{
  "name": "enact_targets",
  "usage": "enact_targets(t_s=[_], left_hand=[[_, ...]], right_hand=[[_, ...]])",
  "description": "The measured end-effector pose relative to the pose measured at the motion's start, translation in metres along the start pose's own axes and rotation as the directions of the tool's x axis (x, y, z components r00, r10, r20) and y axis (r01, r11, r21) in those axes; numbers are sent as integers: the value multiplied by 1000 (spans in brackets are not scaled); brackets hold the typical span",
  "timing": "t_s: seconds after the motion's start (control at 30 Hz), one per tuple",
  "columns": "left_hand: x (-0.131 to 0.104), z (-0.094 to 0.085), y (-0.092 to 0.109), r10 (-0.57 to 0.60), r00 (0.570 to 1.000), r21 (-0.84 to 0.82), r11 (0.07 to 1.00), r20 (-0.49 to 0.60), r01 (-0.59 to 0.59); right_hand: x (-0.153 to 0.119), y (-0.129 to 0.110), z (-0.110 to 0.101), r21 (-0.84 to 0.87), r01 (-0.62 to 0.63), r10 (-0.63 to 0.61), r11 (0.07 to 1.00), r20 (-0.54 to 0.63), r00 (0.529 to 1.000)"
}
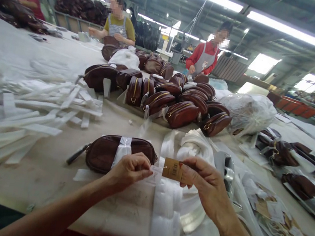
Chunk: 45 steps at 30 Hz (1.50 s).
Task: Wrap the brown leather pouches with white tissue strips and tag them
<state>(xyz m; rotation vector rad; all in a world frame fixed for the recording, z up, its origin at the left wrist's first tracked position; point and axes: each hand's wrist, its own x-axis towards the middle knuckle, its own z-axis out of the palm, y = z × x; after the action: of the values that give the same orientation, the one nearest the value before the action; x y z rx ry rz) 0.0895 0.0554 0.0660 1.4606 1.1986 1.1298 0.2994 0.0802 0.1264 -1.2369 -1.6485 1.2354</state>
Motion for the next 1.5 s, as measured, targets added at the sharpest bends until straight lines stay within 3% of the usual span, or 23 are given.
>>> enact_targets(t_s=[0.07, 0.13, 0.2, 0.27, 0.3, 0.37, 0.47, 0.6, 0.73, 0.87, 0.9, 0.97, 1.07, 1.13, 1.27, 1.33, 1.5], left_hand=[[-3, -4, -1, -26, 1000, 39, 999, -4, 26], [-6, -8, 1, -111, 994, 55, 992, 7, 110], [-10, -9, 4, -246, 969, -9, 969, 20, 246], [-14, -8, 6, -373, 927, -161, 913, 49, 376], [-16, -6, 7, -413, 908, -249, 875, 65, 416], [-21, -1, 9, -456, 884, -397, 795, 104, 457], [-28, 7, 11, -467, 875, -522, 718, 128, 460], [-36, 18, 10, -462, 885, -583, 702, 63, 408], [-41, 26, 7, -423, 906, -562, 746, 14, 357], [-48, 23, 5, -266, 964, -426, 868, 32, 254], [-51, 19, 3, -227, 973, -369, 903, 33, 222], [-56, 10, -2, -170, 985, -229, 961, -39, 156], [-62, -9, -12, -94, 965, -49, 995, -247, 84], [-64, -18, -19, -112, 953, -40, 994, -281, 105], [-61, -19, -26, -320, 946, -145, 939, -47, 311], [-58, -13, -27, -359, 932, -146, 921, 51, 362], [-51, -2, -29, -312, 947, -258, 912, 71, 320]], right_hand=[[-5, -1, 2, -233, 161, -165, 959, 6, 986], [-11, -3, 7, -487, 342, -374, 803, 35, 927], [-19, -2, 16, -680, 489, -579, 547, 114, 807], [-27, 5, 27, -768, 562, -702, 307, 216, 679], [-31, 10, 34, -784, 577, -733, 228, 252, 632], [-38, 22, 50, -800, 579, -765, 158, 272, 584], [-47, 39, 71, -794, 575, -774, 198, 233, 588], [-55, 52, 87, -774, 560, -772, 295, 152, 617], [-56, 58, 88, -785, 542, -777, 302, 127, 617], [-55, 63, 78, -744, 571, -777, 347, 114, 620], [-55, 65, 74, -729, 564, -762, 388, 91, 641], [-57, 70, 67, -696, 490, -681, 525, 2, 733], [-61, 76, 59, -578, 269, -431, 770, -161, 888], [-64, 78, 57, -472, 156, -281, 868, -206, 937], [-68, 77, 63, -304, 56, -138, 951, -258, 956], [-69, 76, 66, -236, 34, -98, 971, -266, 959], [-72, 69, 68, -200, 2, -59, 980, -279, 958]])
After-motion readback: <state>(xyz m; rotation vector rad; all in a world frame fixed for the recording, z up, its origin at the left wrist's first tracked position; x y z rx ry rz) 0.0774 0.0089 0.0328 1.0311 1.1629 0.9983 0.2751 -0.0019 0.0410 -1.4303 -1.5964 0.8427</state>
